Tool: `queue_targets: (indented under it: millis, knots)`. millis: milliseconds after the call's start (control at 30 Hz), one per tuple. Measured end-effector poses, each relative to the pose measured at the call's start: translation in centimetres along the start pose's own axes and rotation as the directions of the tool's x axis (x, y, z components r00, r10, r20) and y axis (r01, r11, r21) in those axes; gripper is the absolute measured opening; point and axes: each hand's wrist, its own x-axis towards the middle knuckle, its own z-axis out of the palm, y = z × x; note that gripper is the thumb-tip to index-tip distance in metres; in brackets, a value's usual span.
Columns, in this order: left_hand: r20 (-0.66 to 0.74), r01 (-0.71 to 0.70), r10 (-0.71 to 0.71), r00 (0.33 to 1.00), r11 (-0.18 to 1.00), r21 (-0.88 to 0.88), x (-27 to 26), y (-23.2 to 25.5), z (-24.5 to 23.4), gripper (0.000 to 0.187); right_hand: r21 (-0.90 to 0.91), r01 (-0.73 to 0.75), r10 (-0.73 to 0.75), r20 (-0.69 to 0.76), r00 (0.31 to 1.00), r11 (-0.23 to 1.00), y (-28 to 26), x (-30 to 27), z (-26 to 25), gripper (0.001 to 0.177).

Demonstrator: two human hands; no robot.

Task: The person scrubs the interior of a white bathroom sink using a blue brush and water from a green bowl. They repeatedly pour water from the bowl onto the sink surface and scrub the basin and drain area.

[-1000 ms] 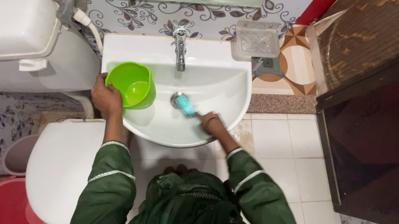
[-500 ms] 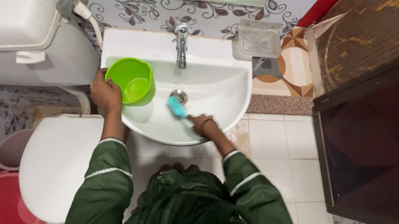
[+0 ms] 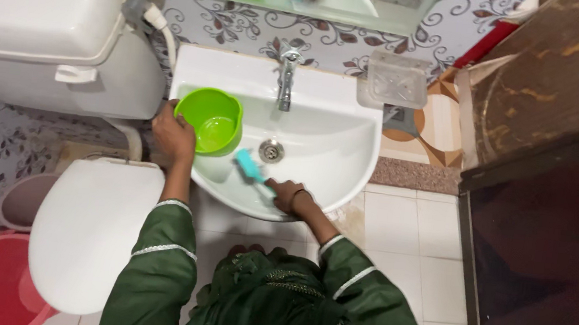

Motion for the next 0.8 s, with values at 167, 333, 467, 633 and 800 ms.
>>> queue_targets:
  millis: [167,333,467,633,800]
  knots:
    - [0.003,0.007,-0.007,1.000,1.000,-0.013,-0.1,0.4,-0.4,0.034,-0.128,-0.410,0.414,0.005,0.910,0.903,9.7,-1.8,-5.0,0.074]
    - [-0.010,-0.018,0.017,1.000,0.999,-0.031,0.0,0.5,-0.3,0.032,-0.123,-0.340,0.338,-0.037,0.940,0.932,6.1,-1.0,-2.8,0.066]
    - [-0.005,-0.013,0.013,1.000,1.000,-0.021,-0.2,0.2,-0.2,0.032,0.028,0.001,0.000,-0.012,1.000,1.000,-0.6,-1.0,-0.8,0.054]
    - [-0.008,-0.015,0.015,1.000,1.000,-0.027,0.0,0.3,-0.2,0.033,-0.152,-0.216,0.217,-0.007,0.976,0.965,5.0,-0.9,-2.5,0.061]
    - [0.010,0.002,-0.002,1.000,1.000,-0.024,0.1,0.4,-0.3,0.032,-0.030,-0.394,0.390,-0.088,0.917,0.919,8.8,-2.0,-4.4,0.057]
